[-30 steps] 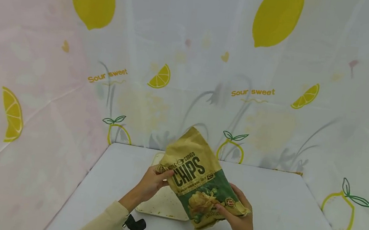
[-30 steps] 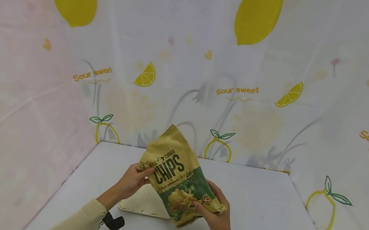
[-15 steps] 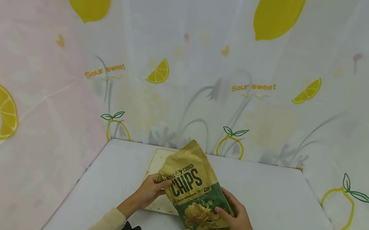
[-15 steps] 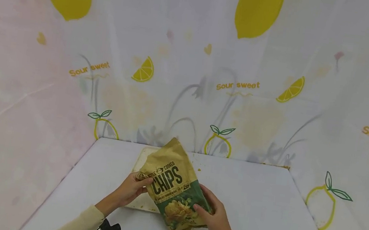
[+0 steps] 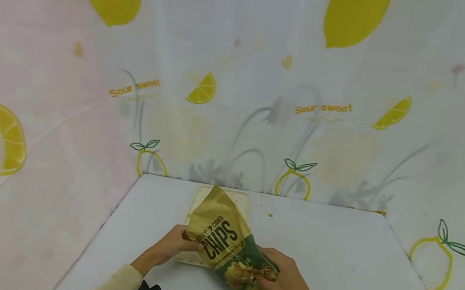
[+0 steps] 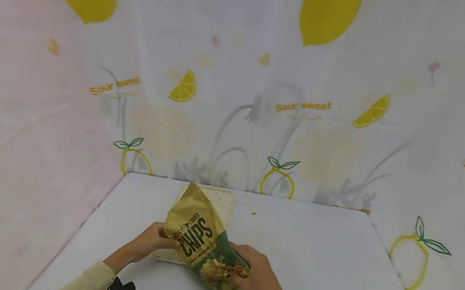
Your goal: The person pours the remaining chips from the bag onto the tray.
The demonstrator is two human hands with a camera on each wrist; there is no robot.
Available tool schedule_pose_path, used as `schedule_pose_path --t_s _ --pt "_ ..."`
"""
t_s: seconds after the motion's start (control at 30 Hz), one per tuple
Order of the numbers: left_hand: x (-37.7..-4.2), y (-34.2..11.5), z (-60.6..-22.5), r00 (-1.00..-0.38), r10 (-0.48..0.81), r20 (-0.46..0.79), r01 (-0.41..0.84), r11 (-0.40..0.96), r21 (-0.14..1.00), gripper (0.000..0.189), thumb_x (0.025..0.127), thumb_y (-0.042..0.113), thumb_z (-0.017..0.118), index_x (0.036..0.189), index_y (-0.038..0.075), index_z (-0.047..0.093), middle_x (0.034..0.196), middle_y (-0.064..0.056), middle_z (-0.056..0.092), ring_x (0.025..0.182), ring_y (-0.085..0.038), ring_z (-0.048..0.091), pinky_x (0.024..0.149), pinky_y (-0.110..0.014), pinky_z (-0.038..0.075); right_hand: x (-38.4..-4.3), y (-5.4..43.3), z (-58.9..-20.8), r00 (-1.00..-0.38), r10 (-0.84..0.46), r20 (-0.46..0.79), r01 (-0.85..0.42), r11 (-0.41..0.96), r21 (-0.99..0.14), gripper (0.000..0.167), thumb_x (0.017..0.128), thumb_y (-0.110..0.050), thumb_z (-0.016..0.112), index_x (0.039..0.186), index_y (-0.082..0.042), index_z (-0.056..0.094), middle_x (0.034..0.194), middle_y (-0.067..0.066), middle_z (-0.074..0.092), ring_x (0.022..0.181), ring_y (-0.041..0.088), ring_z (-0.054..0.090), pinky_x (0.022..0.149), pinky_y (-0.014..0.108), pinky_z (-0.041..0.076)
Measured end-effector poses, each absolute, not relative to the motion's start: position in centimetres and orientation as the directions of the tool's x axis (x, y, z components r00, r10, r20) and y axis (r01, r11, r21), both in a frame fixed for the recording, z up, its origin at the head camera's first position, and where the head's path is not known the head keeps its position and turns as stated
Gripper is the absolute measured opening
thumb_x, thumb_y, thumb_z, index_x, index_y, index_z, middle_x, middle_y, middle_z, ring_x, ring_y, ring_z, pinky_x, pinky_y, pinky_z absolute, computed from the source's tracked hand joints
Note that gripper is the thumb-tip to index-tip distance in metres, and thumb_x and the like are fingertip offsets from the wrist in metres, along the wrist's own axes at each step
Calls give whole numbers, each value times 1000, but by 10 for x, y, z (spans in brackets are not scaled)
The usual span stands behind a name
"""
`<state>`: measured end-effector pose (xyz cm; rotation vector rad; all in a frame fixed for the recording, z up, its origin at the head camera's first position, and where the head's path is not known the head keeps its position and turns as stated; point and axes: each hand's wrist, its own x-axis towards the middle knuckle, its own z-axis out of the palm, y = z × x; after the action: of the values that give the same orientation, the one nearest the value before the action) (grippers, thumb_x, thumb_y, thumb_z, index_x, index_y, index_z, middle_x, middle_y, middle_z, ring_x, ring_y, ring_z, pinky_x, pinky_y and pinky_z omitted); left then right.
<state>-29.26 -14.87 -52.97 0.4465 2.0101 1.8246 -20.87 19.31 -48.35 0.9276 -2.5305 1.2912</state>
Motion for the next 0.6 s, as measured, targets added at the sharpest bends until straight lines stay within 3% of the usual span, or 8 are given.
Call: schedule_pose_path --t_s 0.23,0.4,0.5,0.6 --pt "-289 -152 -530 -896 439 -67 7 165 986 52 83 27 79 126 4 62 106 -9 69 96 -24 66 82 -36 52 -205 196 -481 -759 -476 444 -635 391 -666 50 83 -5 77 127 -22 63 123 -6 62 105 13 63 82 31 54" --pt "-293 -161 -525 -888 460 -15 83 192 978 57 88 28 74 136 7 52 119 -11 62 105 -25 62 83 -38 53 -204 202 -478 -747 -459 481 -655 389 -648 51 79 3 78 125 -14 65 121 1 64 104 15 64 81 33 54" --pt "-298 -171 -522 -904 427 -5 102 227 969 51 94 30 66 136 4 51 121 -16 58 101 -27 60 78 -38 54 -205 211 -473 -749 -450 486 -657 410 -632 52 77 8 78 125 -9 66 120 4 64 104 15 64 80 33 55" --pt "-303 -182 -523 -946 323 3 122 348 929 42 97 31 62 129 4 58 113 -15 61 90 -26 60 69 -35 54 -207 222 -464 -753 -440 489 -655 440 -614 54 76 8 78 125 -11 66 122 2 64 106 13 63 80 31 55"
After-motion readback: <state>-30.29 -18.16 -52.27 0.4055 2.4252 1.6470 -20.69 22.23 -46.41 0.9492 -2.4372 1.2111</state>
